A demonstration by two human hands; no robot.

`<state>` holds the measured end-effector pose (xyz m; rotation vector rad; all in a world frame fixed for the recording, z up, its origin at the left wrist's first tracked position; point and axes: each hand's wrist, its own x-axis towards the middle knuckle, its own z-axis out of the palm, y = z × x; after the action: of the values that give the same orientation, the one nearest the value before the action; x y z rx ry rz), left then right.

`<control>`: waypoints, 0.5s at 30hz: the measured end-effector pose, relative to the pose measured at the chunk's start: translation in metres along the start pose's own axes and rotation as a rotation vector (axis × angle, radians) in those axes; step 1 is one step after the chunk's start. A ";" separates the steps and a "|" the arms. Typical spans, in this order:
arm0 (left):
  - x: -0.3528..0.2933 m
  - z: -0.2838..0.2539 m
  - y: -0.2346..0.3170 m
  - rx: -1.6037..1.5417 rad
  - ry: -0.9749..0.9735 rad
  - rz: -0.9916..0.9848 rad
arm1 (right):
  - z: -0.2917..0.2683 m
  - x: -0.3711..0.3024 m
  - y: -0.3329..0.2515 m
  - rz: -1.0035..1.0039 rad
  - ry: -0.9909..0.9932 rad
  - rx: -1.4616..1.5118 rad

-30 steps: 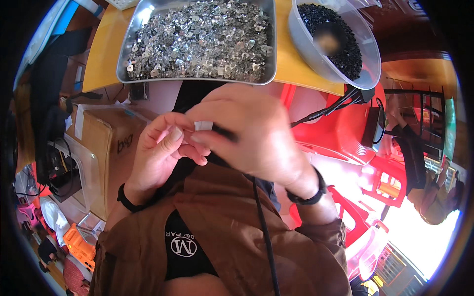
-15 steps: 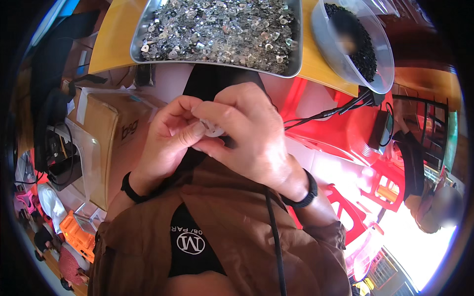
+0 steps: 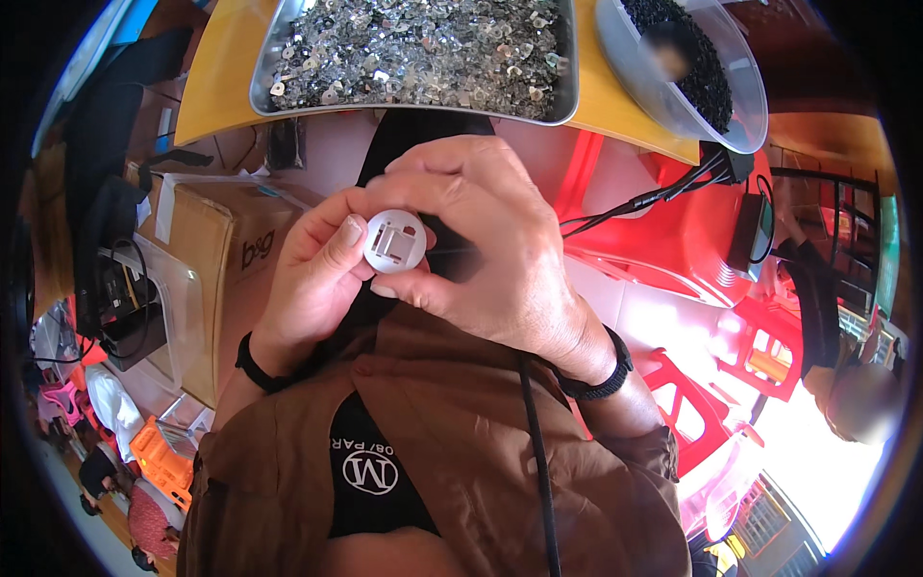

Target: The person picks up a white plastic base and a metal component, fitting them together by hand. They then take a black piece from a bowl and insert it into the assembly before placing the completed unit into a plastic container.

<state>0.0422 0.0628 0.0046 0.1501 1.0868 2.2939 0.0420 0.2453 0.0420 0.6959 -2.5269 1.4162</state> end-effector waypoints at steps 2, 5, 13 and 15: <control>-0.001 -0.002 0.000 0.034 -0.045 -0.024 | 0.000 -0.003 0.001 0.013 -0.037 0.034; 0.000 0.002 -0.001 -0.016 -0.071 -0.015 | -0.001 -0.005 0.002 0.044 -0.006 0.088; -0.002 0.005 0.003 -0.042 -0.137 -0.074 | 0.000 -0.003 0.003 -0.073 0.106 0.002; -0.003 0.004 0.001 0.101 -0.030 -0.043 | -0.001 0.000 0.000 -0.042 0.097 0.030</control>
<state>0.0454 0.0636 0.0086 0.1984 1.1799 2.1932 0.0416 0.2460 0.0424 0.6638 -2.4088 1.4405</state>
